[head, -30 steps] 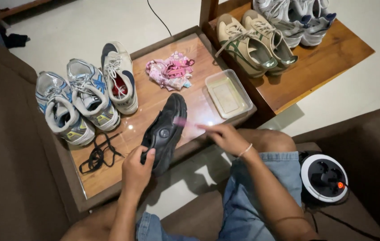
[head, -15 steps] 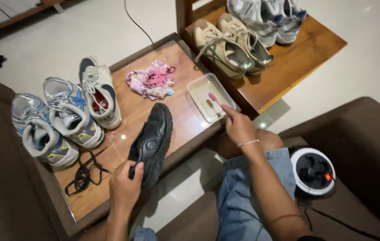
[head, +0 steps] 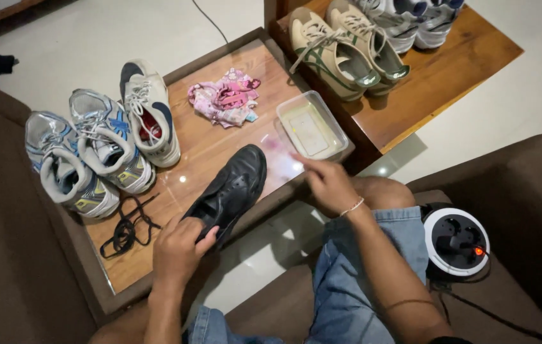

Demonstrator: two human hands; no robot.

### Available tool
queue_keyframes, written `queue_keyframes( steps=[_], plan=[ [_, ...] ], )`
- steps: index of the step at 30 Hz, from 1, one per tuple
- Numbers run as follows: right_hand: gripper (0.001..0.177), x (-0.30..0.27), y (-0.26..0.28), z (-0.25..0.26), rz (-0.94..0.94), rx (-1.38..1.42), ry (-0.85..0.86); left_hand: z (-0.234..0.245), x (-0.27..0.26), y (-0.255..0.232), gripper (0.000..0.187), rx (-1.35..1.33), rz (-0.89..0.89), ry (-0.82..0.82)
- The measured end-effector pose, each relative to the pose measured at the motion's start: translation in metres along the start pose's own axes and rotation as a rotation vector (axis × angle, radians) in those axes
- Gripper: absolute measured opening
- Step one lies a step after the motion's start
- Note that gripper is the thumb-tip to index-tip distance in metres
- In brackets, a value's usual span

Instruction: The person cleans a black shoe using a pink brush and a liquid solution from a plastic container. They repeatedly dip the brush into the container and scrub the shoe's surface, rotating the shoe to clean different areas.

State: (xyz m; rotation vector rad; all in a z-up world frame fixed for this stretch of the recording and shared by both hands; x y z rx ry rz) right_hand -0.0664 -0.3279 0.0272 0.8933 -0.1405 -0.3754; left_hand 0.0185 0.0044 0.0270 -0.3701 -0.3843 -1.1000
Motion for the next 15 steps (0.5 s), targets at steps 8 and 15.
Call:
queue_keyframes(
  steps=[8,15],
  plan=[
    [0.070,0.004,-0.019,-0.042,-0.011,-0.303,0.079,-0.005,-0.003,-0.004,0.035,-0.051,0.049,0.007],
    [0.054,0.007,-0.020,-0.040,-0.029,-0.340,0.039,-0.022,-0.014,0.004,0.029,-0.052,0.113,-0.052]
  ],
)
Point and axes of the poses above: each hand's wrist, its own x-axis towards the middle knuckle, its own z-axis out of the back of the hand, y = z × x, the point moved 2 cm from there along x, towards the middle knuckle, and after that the axes turned 11 degrees about -z, right-handed, at the moved point
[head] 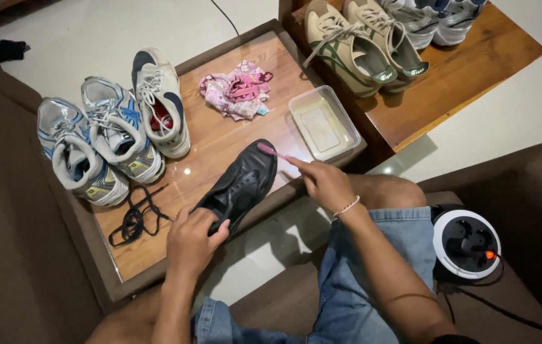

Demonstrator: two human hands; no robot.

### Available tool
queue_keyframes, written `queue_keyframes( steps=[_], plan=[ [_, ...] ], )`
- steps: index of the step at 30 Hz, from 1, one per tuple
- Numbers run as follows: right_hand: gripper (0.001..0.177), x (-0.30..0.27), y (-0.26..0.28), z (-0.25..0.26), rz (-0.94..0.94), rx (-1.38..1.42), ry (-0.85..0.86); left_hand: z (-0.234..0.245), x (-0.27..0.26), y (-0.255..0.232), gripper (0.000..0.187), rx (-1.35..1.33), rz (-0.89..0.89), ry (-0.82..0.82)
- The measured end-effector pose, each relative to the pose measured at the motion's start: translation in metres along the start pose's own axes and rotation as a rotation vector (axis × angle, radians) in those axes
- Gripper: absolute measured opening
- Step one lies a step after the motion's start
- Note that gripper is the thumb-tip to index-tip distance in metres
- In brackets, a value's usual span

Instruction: The person cleans a black shoe using a pink brush and a liquid solution from a plastic container. They repeatedly dip the brush into the container and scrub the shoe's surface, rotating the shoe to clean different areas.

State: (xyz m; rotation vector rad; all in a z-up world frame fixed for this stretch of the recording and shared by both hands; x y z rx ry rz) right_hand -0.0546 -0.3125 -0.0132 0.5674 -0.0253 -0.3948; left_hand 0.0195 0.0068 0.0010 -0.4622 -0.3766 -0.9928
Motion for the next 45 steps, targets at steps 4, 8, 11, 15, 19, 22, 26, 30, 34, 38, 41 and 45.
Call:
queue_keyframes(
  steps=[4,8,11,15,19,22,26,30,34,38,41,45],
  plan=[
    [0.053,-0.007,0.021,0.016,0.052,0.050,0.071,0.000,0.001,-0.003,0.029,-0.021,0.019,-0.017],
    [0.053,-0.006,0.015,0.006,0.010,0.021,0.002,0.003,0.002,-0.006,0.028,-0.004,0.034,-0.004],
    [0.053,-0.009,0.020,0.007,0.015,0.061,0.033,0.006,0.004,-0.007,0.027,-0.027,0.039,0.001],
    [0.055,-0.015,0.039,0.015,0.045,0.141,0.090,-0.001,-0.001,-0.003,0.026,0.001,0.026,-0.007],
    [0.071,0.000,0.007,-0.004,0.037,0.047,0.001,0.008,0.005,-0.009,0.026,0.023,-0.047,0.051],
    [0.063,0.004,-0.004,-0.008,0.151,0.151,0.072,0.006,0.007,-0.008,0.033,-0.008,-0.076,0.022],
    [0.058,-0.002,-0.002,0.008,0.096,0.122,0.095,0.003,0.007,-0.009,0.042,0.071,-0.069,0.072],
    [0.063,0.001,-0.011,0.015,0.018,0.147,0.008,0.005,0.004,-0.010,0.036,0.023,-0.022,-0.006],
    [0.066,0.004,-0.038,0.044,-0.133,0.240,-0.292,0.016,0.018,-0.015,0.041,-0.211,0.071,-0.031],
    [0.046,-0.004,-0.031,0.071,-0.295,0.327,-0.337,0.009,0.017,-0.008,0.038,-0.382,0.216,-0.029],
    [0.046,-0.002,-0.037,0.065,-0.349,0.324,-0.304,0.008,0.016,-0.005,0.028,-0.458,0.318,-0.059],
    [0.053,-0.003,-0.029,0.062,-0.389,0.302,-0.260,0.004,0.009,-0.005,0.020,-0.325,0.361,-0.066]
  ],
)
Point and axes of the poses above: each hand's wrist, its own x-axis towards the middle knuckle, its own z-axis out of the back of the hand, y = z × x, the point moved 2 cm from there along x, towards the middle knuckle, and after that the axes turned 11 degrees about -z, right-handed, at the moved point
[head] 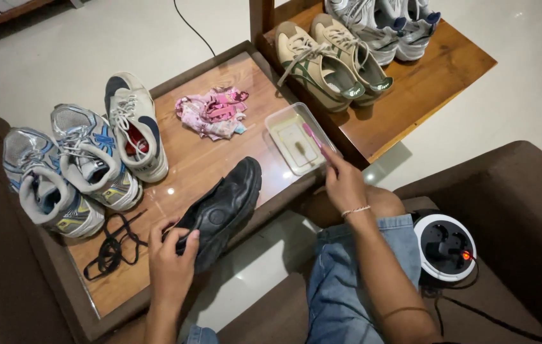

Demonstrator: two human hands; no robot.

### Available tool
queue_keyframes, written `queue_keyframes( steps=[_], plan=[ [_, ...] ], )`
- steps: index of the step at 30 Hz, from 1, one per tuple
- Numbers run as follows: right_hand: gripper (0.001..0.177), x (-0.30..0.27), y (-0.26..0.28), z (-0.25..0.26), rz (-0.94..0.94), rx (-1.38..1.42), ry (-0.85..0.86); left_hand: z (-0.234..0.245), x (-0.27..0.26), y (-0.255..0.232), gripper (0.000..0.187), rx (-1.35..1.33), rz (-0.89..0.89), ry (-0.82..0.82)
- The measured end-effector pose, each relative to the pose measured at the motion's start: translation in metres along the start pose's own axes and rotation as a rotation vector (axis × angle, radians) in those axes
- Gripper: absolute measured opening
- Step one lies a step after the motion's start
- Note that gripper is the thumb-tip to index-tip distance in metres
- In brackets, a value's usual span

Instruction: The person cleans a black shoe using a pink brush and a liquid solution from a plastic container. They repeatedly dip the brush into the container and scrub the shoe's surface, rotating the shoe to clean different areas.

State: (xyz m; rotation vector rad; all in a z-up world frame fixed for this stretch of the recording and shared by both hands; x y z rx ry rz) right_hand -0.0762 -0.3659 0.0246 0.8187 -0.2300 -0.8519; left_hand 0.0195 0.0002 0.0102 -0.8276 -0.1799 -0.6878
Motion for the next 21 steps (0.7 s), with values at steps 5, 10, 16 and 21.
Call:
queue_keyframes(
  steps=[5,10,16,21],
  plan=[
    [0.054,-0.003,-0.002,-0.010,-0.012,-0.011,0.026,-0.002,0.002,-0.011,0.019,0.132,-0.109,-0.030],
    [0.061,-0.021,0.004,-0.033,0.258,0.023,0.191,-0.002,0.000,-0.016,0.015,0.164,-0.182,-0.046],
    [0.068,-0.028,0.015,-0.046,0.424,-0.193,0.305,0.001,0.004,-0.019,0.015,0.129,-0.195,-0.014],
    [0.051,-0.032,0.022,-0.025,0.453,-0.054,0.590,-0.001,0.003,-0.011,0.018,0.105,-0.177,0.009]
  ],
)
Point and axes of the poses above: each hand's wrist, its own x-axis towards the middle knuckle, its own z-axis out of the back of the hand, y = z × x, the point moved 2 cm from there along x, towards the middle knuckle, and after that the axes turned 11 degrees about -z, right-handed, at the moved point
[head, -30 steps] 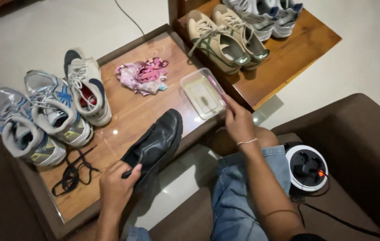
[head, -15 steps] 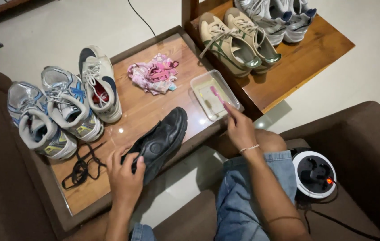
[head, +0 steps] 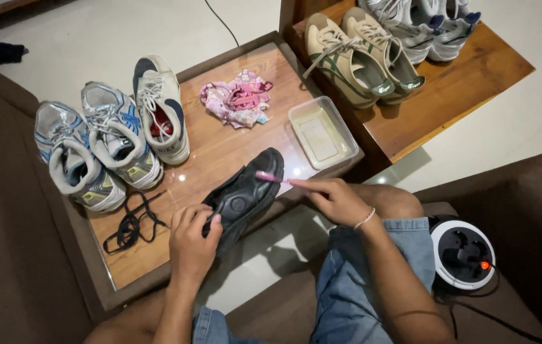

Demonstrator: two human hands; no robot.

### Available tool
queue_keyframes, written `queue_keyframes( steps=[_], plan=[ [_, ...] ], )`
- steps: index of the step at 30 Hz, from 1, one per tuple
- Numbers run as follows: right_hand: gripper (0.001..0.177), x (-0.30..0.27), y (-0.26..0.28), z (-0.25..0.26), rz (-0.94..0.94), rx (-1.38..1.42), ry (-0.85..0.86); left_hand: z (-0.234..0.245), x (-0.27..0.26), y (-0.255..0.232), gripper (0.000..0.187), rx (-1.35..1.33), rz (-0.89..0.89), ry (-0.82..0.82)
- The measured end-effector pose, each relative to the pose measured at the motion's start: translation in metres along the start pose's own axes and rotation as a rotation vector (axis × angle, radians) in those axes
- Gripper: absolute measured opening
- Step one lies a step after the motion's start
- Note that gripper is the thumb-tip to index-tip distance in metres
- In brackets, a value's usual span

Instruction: The person cleans a black shoe using a pink brush and a liquid solution from a plastic container. They repeatedly dip the brush into the container and scrub the shoe's surface, rotating the shoe to clean different areas.

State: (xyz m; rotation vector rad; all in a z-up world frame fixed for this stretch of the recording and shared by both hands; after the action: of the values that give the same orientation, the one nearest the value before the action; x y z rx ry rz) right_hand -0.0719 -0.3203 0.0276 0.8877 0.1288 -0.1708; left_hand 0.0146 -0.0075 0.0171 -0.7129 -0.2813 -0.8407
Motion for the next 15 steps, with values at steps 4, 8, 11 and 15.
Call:
queue_keyframes(
  steps=[4,8,11,15],
  plan=[
    [0.050,0.001,-0.002,-0.003,-0.040,-0.048,-0.327,-0.003,-0.005,0.007,0.028,0.026,0.094,0.025],
    [0.044,0.000,0.009,-0.003,0.048,0.146,-0.095,-0.002,-0.002,0.008,0.027,-0.009,0.115,0.028],
    [0.048,0.001,-0.009,-0.004,0.035,0.067,-0.147,-0.003,-0.003,0.010,0.026,-0.014,0.129,0.038],
    [0.044,-0.007,0.038,0.006,0.085,0.196,0.076,-0.001,0.000,0.009,0.031,-0.032,0.155,0.043]
  ],
)
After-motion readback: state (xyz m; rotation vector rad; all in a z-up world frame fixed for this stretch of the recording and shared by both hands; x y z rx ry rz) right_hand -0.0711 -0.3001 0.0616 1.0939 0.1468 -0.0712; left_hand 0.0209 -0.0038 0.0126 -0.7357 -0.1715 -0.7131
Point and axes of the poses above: each hand's wrist, its own x-axis towards the middle knuckle, its own z-axis out of the back of the hand, y = z × x, the point moved 2 cm from there along x, towards the middle knuckle, and after that the axes turned 11 degrees about -z, right-handed, at the moved point
